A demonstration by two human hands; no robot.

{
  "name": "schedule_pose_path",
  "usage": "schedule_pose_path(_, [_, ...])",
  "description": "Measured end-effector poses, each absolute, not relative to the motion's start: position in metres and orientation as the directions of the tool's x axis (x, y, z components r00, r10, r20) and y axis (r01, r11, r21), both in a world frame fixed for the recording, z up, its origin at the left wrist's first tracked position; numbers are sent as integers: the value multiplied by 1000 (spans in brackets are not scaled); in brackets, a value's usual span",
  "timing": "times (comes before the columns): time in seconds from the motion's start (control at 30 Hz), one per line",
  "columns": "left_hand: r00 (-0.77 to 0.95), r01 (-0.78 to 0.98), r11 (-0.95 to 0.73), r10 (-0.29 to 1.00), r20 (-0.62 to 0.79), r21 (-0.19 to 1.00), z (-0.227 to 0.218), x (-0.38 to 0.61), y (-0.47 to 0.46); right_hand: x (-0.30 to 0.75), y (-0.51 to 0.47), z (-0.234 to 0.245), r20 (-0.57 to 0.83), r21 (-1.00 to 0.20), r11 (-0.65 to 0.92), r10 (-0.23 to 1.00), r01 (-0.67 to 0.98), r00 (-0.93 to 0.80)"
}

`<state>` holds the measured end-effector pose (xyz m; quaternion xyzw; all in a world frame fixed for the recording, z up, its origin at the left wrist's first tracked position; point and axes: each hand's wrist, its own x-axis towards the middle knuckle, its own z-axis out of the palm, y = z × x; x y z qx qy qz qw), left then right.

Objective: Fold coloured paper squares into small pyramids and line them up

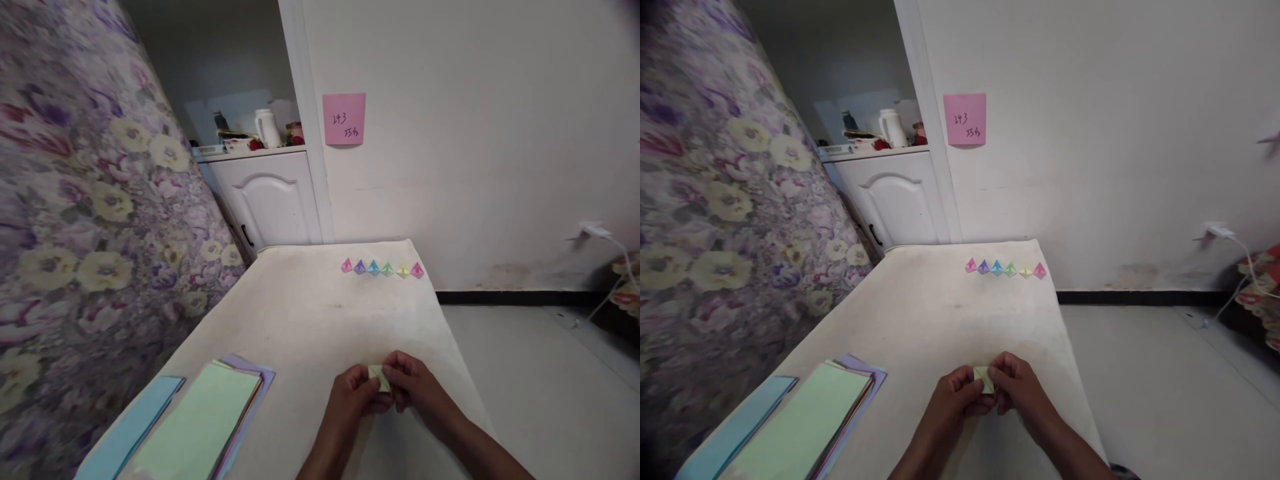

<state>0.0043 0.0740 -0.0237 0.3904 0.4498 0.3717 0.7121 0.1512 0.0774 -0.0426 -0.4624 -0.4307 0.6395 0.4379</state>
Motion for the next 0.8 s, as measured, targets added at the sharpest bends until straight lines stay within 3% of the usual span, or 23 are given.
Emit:
schedule_pose_path(0.13, [329,-138,416,875,-354,899,-24,4,74,150,77,-43,-188,-969,-202,976,-143,-106])
schedule_pose_path(0.3, [316,-107,404,880,-355,908,-22,6,74,148,74,-36,-42,-996,-44,999,77,19])
schedule_pose_path(0.6, [251,-43,232,944,-214,972,-20,5,71,147,70,-33,14,-952,24,999,305,-35])
schedule_pose_path(0.8, [272,-1,220,939,-212,975,-23,2,73,146,72,-41,-58,-952,-37,997,304,-59])
